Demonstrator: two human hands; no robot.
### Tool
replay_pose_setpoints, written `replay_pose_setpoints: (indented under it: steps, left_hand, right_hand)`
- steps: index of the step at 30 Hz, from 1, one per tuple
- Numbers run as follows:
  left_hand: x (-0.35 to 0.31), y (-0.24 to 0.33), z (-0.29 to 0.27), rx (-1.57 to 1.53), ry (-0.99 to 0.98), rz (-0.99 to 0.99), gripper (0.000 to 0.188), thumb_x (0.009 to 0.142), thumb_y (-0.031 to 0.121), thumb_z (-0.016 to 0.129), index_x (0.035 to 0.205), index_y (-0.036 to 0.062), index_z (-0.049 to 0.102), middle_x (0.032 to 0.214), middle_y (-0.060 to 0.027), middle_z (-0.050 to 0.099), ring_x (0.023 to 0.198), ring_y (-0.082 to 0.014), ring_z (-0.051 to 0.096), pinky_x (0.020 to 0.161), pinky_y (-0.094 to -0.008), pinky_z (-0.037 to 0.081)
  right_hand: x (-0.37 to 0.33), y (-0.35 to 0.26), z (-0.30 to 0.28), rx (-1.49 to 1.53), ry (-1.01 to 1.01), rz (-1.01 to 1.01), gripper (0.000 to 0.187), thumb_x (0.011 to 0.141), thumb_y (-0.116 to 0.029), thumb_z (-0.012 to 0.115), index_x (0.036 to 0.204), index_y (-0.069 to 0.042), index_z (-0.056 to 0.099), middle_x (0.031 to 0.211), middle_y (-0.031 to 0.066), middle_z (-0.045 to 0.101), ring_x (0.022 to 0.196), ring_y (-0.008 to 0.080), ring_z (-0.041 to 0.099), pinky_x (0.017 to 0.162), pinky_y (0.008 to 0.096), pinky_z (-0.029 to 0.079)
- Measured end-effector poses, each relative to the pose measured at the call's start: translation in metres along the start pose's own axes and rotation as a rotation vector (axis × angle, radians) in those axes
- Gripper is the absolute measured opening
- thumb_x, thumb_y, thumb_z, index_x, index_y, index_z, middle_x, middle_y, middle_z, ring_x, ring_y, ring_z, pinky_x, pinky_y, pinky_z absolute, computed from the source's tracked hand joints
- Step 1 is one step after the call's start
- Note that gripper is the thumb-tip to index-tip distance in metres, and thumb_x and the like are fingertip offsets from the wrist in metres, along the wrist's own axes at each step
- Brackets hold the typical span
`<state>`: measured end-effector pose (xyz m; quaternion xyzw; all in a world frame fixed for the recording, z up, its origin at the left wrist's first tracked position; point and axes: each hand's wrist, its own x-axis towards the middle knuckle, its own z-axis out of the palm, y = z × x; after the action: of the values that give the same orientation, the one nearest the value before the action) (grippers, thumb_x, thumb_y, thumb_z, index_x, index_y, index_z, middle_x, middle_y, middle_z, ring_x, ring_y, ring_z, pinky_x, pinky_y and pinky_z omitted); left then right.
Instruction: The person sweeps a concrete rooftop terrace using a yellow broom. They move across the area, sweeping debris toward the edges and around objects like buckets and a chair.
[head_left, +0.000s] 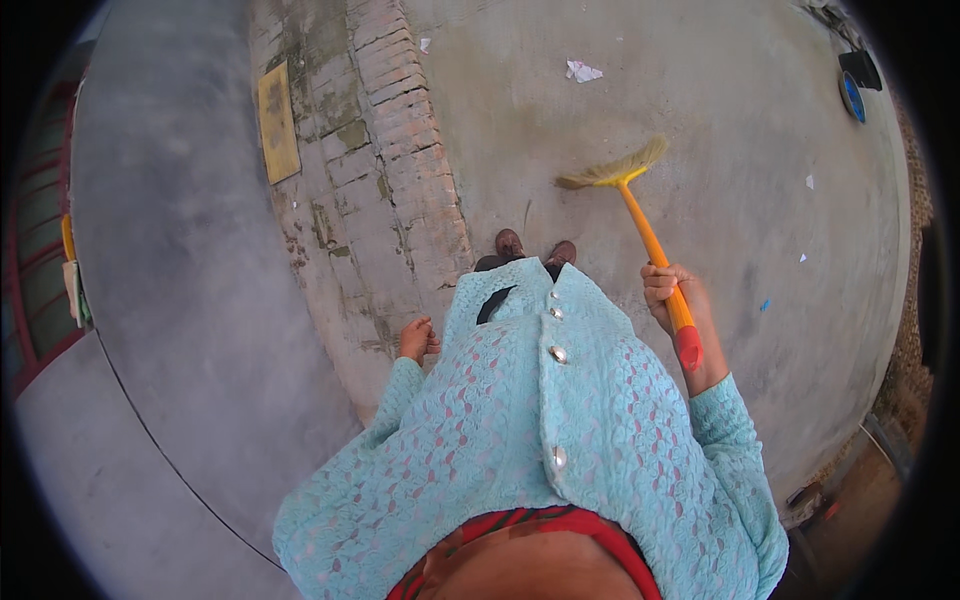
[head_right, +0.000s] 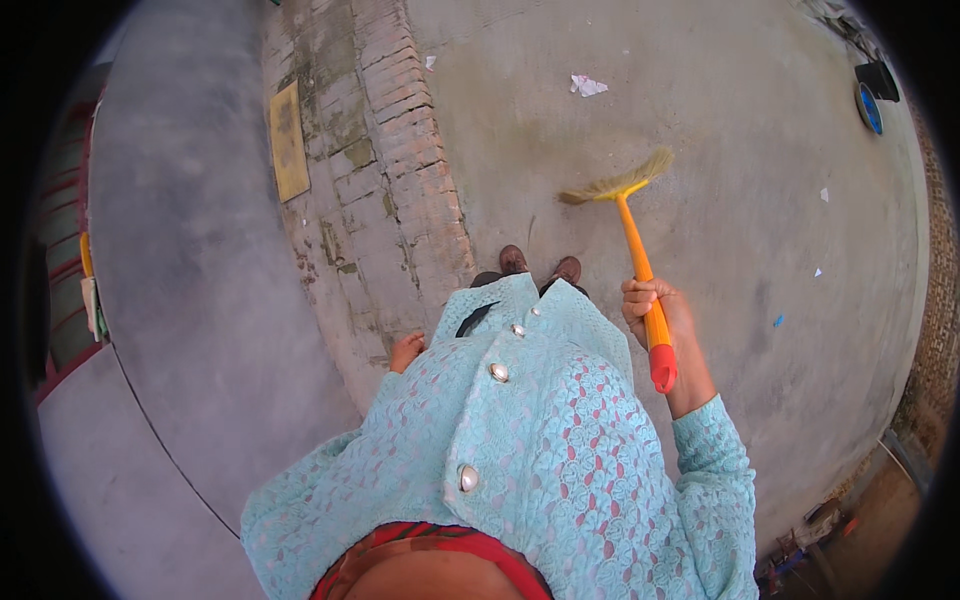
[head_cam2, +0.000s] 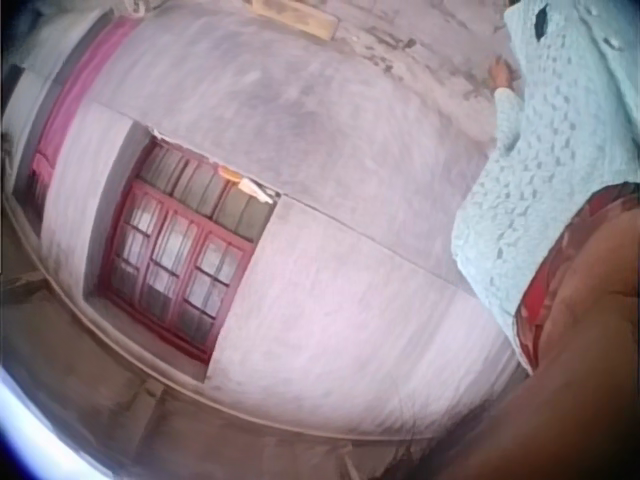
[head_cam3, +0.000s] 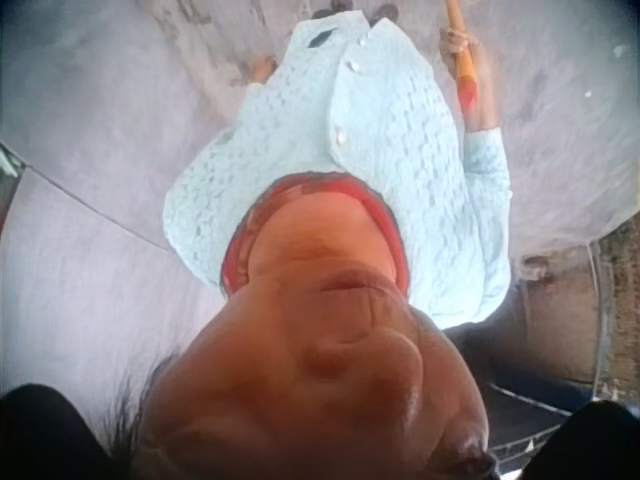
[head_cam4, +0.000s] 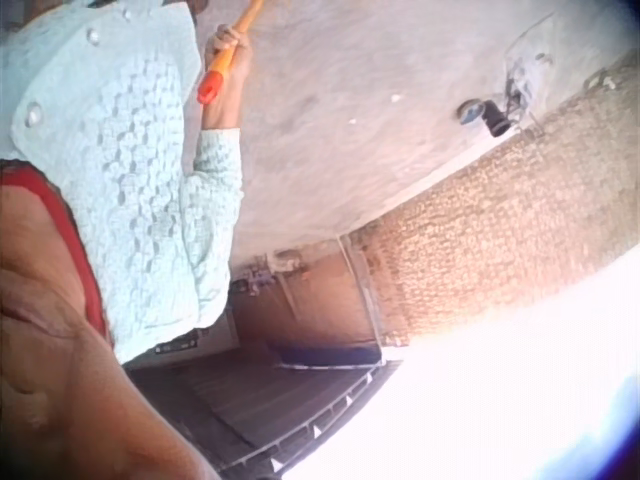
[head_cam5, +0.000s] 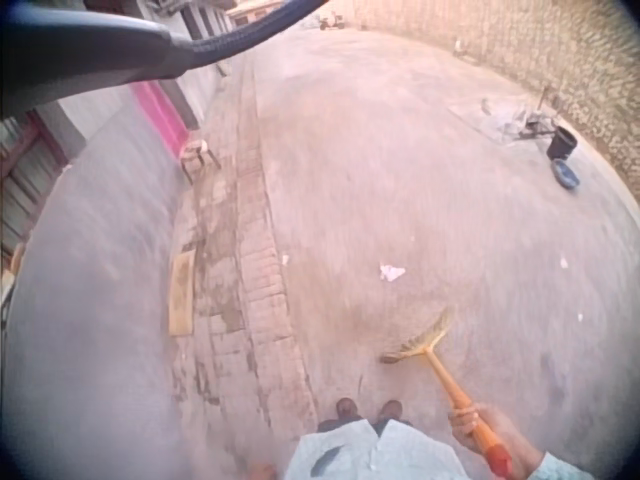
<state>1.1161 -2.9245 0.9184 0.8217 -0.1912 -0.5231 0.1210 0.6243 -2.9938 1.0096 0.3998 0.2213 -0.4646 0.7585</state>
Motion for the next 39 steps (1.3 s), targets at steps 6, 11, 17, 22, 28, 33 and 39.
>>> replay_pose_setpoints:
  steps: [6,11,17,22,28,33,39]
  left_hand:
    - [-0.009,0.008,-0.007,-0.027,-0.015,0.088,0.034,0.079,0.012,0.043,0.111,0.0029,0.044,0.065,-0.004,0.048,0.047,-0.0138,0.05,0.04,-0.028,0.046]
    - [-0.009,0.006,-0.026,0.007,0.059,0.069,0.032,0.079,0.013,0.043,0.11,0.0033,0.045,0.066,-0.0041,0.048,0.048,-0.0138,0.049,0.04,-0.0277,0.046]
    - [0.051,0.019,-0.022,0.016,-0.075,0.025,0.033,0.079,0.013,0.044,0.11,0.0037,0.044,0.066,-0.0042,0.048,0.049,-0.0142,0.049,0.04,-0.0283,0.046]
    - [0.078,0.042,-0.006,0.064,-0.129,0.016,0.033,0.078,0.013,0.044,0.11,0.0043,0.043,0.065,-0.0038,0.048,0.049,-0.014,0.049,0.04,-0.0285,0.045]
    - [0.1,0.026,0.004,0.148,-0.146,0.013,0.034,0.078,0.013,0.044,0.111,0.0052,0.043,0.063,-0.0029,0.049,0.049,-0.0138,0.049,0.042,-0.0267,0.043]
    - [0.158,-0.01,0.032,0.227,-0.149,0.086,0.028,0.078,0.014,0.046,0.104,0.0049,0.05,0.061,-0.0033,0.051,0.048,-0.0126,0.048,0.045,-0.0251,0.04]
    - [0.16,0.0,0.079,0.594,-0.147,0.414,0.025,0.078,0.014,0.05,0.1,0.0022,0.055,0.076,-0.0045,0.058,0.069,-0.0109,0.053,0.062,-0.0226,0.043]
  right_hand:
    - [0.127,0.039,0.003,0.067,0.045,0.127,0.009,0.072,0.002,0.038,0.078,0.003,0.032,0.056,0.0029,0.039,0.043,0.0086,0.044,0.039,0.0175,0.041]
    - [0.191,0.043,0.021,0.063,-0.229,0.157,0.008,0.071,0.001,0.04,0.076,-0.002,0.034,0.054,0.0017,0.04,0.042,0.0083,0.042,0.037,0.0192,0.039]
    - [0.145,0.001,0.001,0.224,-0.586,0.003,0.012,0.071,0.002,0.041,0.078,-0.003,0.033,0.061,0.0018,0.037,0.044,0.0057,0.039,0.04,0.0162,0.037]
    - [0.063,-0.001,-0.058,-0.184,-0.285,-0.53,0.017,0.071,0.003,0.042,0.083,-0.004,0.034,0.067,0.0033,0.039,0.044,0.0039,0.036,0.038,0.0158,0.035]
    - [-0.013,-0.013,-0.137,-0.145,0.138,-0.808,0.017,0.071,0.003,0.042,0.082,-0.008,0.035,0.063,0.0026,0.041,0.045,0.0049,0.039,0.037,0.0172,0.036]
    - [-0.047,-0.092,-0.218,0.104,0.24,-0.747,0.013,0.073,0.001,0.041,0.08,-0.008,0.036,0.058,0.0011,0.042,0.045,0.0055,0.042,0.037,0.0182,0.039]
    - [-0.019,-0.237,-0.274,0.401,0.056,-0.561,0.009,0.074,0.0,0.04,0.068,-0.006,0.039,0.051,0.0005,0.042,0.042,0.0063,0.044,0.037,0.0177,0.041]
